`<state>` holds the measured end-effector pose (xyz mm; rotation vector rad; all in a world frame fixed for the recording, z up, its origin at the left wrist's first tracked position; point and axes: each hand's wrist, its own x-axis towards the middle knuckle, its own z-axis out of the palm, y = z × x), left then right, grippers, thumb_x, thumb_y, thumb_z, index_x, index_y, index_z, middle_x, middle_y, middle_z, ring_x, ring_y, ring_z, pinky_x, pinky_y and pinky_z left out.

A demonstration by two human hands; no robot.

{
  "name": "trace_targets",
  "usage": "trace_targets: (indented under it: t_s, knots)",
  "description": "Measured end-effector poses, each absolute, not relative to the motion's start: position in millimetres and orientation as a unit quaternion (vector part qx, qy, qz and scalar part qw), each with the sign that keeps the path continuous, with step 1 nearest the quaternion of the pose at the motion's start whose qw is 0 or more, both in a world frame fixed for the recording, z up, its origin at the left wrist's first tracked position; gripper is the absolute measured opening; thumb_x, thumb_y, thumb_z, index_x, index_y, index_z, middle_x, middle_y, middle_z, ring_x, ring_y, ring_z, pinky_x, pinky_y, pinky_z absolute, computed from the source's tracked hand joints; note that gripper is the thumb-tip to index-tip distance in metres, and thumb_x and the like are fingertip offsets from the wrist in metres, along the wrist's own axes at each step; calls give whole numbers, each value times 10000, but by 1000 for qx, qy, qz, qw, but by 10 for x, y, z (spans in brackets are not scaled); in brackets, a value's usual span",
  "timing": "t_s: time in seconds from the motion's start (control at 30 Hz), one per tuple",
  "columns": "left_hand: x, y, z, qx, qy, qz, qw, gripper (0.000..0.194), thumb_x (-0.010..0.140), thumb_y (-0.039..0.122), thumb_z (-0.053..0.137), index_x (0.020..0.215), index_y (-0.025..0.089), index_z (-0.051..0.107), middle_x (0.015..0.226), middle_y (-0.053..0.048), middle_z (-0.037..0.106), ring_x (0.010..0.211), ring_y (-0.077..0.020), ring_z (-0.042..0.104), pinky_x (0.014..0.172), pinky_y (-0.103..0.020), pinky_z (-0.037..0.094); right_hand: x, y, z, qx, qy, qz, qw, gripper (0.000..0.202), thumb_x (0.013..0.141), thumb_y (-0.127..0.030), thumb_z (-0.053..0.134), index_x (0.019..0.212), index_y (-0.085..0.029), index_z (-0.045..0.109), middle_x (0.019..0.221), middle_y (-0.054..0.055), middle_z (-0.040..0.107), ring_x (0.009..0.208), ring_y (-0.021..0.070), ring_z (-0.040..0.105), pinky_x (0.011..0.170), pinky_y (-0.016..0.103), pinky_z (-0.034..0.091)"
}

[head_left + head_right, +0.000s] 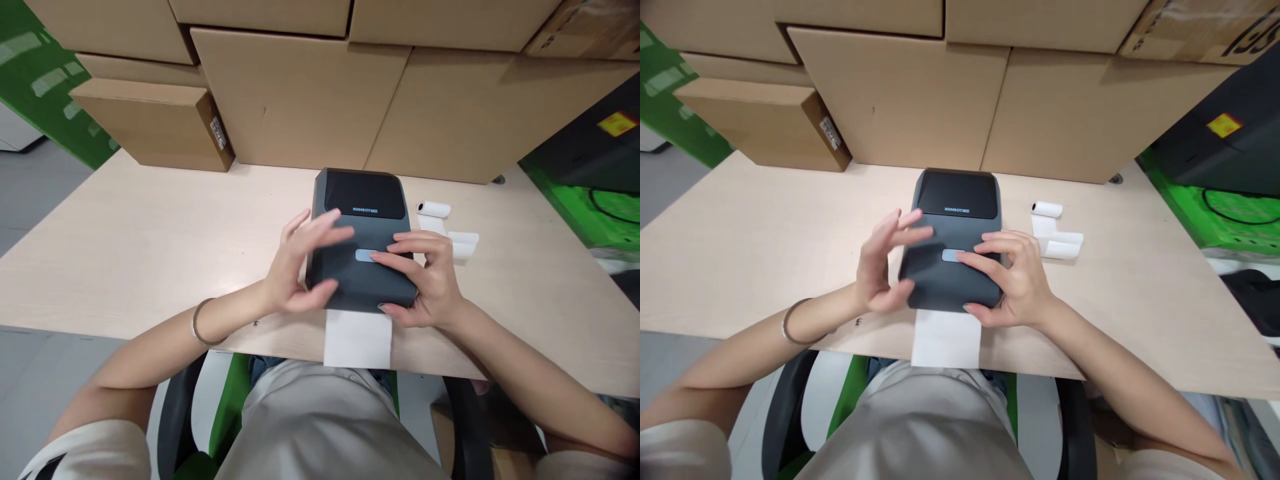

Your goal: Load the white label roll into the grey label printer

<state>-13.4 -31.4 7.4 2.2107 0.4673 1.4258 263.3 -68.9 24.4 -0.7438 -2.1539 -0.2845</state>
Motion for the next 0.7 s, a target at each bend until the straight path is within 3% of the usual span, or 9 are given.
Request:
trace_targets:
  t_s: [0.13,0.27,0.4,0.53,0.7]
  knots:
    - [-102,-334,45,881,118,429,163,877,868,553,777,1660,400,434,1470,-19,765,1503,-377,619,1388,-591,272,2618,-710,267,-297,-856,-107,409,626,960,-666,636,1491,-336,649,1188,104,633,1143,340,660,981,579,570]
    - [-67,-379,9,882,121,422,173,992,863,465,781,1723,380,295,1548,-29,717,1560,-350,568,1391,-550,291,2606,-715,272,-314,-852,-101,407,582,929,-655,659,1427,-354,668,1179,97,633,1131,340,663,987,585,561]
    - [-42,-456,69,880,133,426,164,1069,870,444,755,1766,356,179,1599,-73,673,1494,-374,621,1346,-585,374,2573,-726,321,-317,-854,-97,400,561,906,-593,672,1418,-366,643,1149,88,634,1135,349,675,1009,603,559]
    - [-41,-492,146,878,146,421,175,1000,867,433,716,1751,326,261,1578,-91,683,1442,-410,656,1310,-629,414,2561,-737,344,-311,-856,-107,398,543,919,-539,659,1418,-332,599,1134,92,625,1150,343,697,1001,579,593]
    - [-113,-436,135,866,117,444,200,881,915,587,663,1713,350,371,1488,-81,734,1497,-440,602,1319,-665,374,2631,-734,319,-304,-871,-98,374,737,873,-673,705,1504,-325,550,1269,120,659,1204,377,707,1096,670,565]
